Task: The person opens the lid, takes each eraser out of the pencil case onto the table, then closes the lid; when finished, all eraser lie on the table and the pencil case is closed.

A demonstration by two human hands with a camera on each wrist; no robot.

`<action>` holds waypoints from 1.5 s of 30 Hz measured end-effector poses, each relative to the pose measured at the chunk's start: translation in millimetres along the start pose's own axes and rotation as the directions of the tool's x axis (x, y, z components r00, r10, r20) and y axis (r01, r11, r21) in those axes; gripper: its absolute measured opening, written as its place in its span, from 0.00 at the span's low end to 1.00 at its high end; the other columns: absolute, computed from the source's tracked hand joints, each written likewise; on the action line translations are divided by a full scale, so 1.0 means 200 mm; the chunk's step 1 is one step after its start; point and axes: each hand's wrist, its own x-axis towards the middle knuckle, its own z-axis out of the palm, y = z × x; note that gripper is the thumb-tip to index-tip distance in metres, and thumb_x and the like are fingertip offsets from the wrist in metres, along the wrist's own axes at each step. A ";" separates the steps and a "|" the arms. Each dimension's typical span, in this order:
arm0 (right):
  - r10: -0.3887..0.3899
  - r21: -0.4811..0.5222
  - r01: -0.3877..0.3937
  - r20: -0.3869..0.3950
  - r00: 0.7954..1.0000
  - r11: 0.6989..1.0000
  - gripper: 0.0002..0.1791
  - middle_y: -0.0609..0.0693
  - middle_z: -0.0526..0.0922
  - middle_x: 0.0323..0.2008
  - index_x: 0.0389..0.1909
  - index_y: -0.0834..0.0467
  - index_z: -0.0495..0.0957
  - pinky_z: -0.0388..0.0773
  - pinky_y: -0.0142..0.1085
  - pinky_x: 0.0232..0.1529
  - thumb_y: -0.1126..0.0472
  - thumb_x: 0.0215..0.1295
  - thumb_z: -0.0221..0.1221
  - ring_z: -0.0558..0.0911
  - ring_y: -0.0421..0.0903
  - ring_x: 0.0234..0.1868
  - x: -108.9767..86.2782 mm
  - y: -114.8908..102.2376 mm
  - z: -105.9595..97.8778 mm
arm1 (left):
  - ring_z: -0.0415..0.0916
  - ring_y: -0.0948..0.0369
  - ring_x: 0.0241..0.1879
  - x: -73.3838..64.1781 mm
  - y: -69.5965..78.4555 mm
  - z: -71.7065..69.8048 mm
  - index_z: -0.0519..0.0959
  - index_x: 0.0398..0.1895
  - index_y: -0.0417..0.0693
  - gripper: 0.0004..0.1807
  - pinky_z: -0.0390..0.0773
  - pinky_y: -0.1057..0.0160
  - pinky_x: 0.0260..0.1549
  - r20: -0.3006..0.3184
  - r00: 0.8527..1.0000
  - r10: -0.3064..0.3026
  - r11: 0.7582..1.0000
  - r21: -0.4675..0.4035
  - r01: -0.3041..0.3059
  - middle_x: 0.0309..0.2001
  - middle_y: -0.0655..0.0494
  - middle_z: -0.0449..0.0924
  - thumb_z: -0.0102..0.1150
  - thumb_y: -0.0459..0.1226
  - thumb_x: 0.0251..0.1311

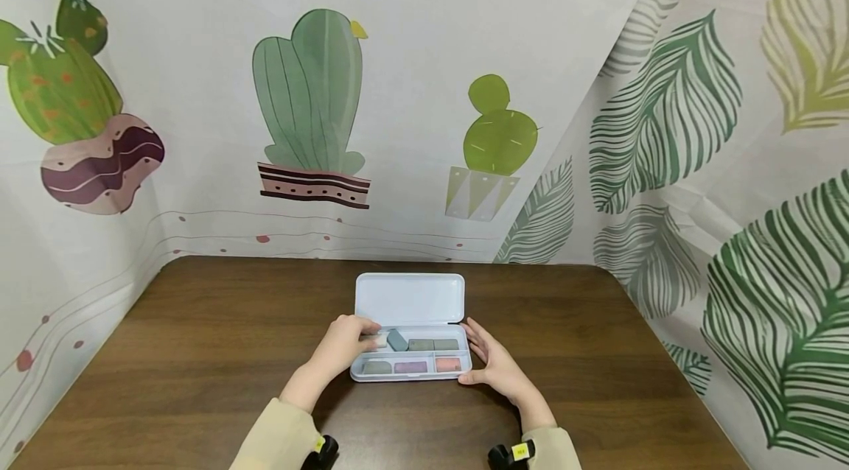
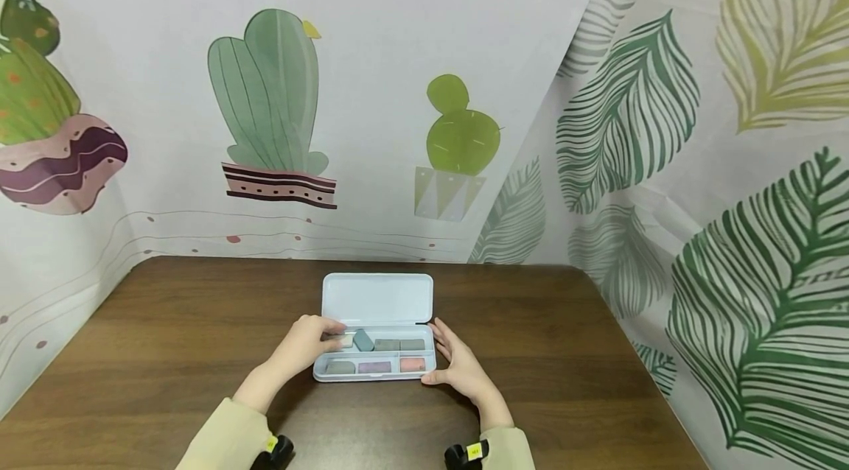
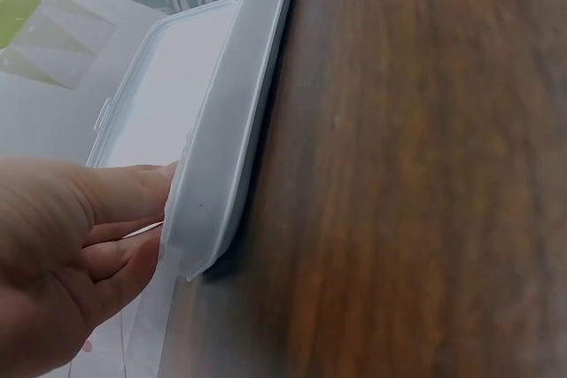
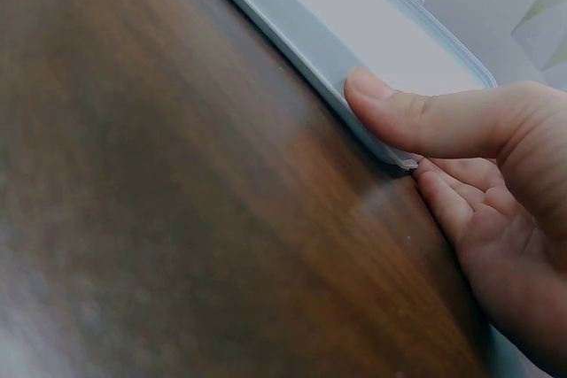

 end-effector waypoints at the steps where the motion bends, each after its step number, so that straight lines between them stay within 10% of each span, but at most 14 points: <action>1: 0.000 0.002 0.000 0.001 1.000 1.000 0.60 0.69 0.55 0.73 0.75 0.70 0.43 0.58 0.15 0.61 0.68 0.47 0.73 0.54 0.64 0.74 0.00 0.00 0.00 | 0.85 0.54 0.41 0.00 0.00 0.00 0.86 0.40 0.39 0.13 0.82 0.57 0.42 0.003 1.000 -0.005 1.000 0.005 0.004 0.38 0.49 0.88 0.71 0.30 0.48; 45: -0.008 -0.007 0.008 -0.001 1.000 1.000 0.60 0.70 0.55 0.73 0.75 0.70 0.43 0.58 0.16 0.62 0.68 0.48 0.73 0.54 0.65 0.74 0.00 0.01 0.00 | 0.86 0.56 0.36 0.03 -0.06 0.01 0.86 0.39 0.38 0.18 0.83 0.61 0.37 -0.006 1.000 0.005 0.995 -0.095 -0.006 0.35 0.50 0.88 0.73 0.25 0.40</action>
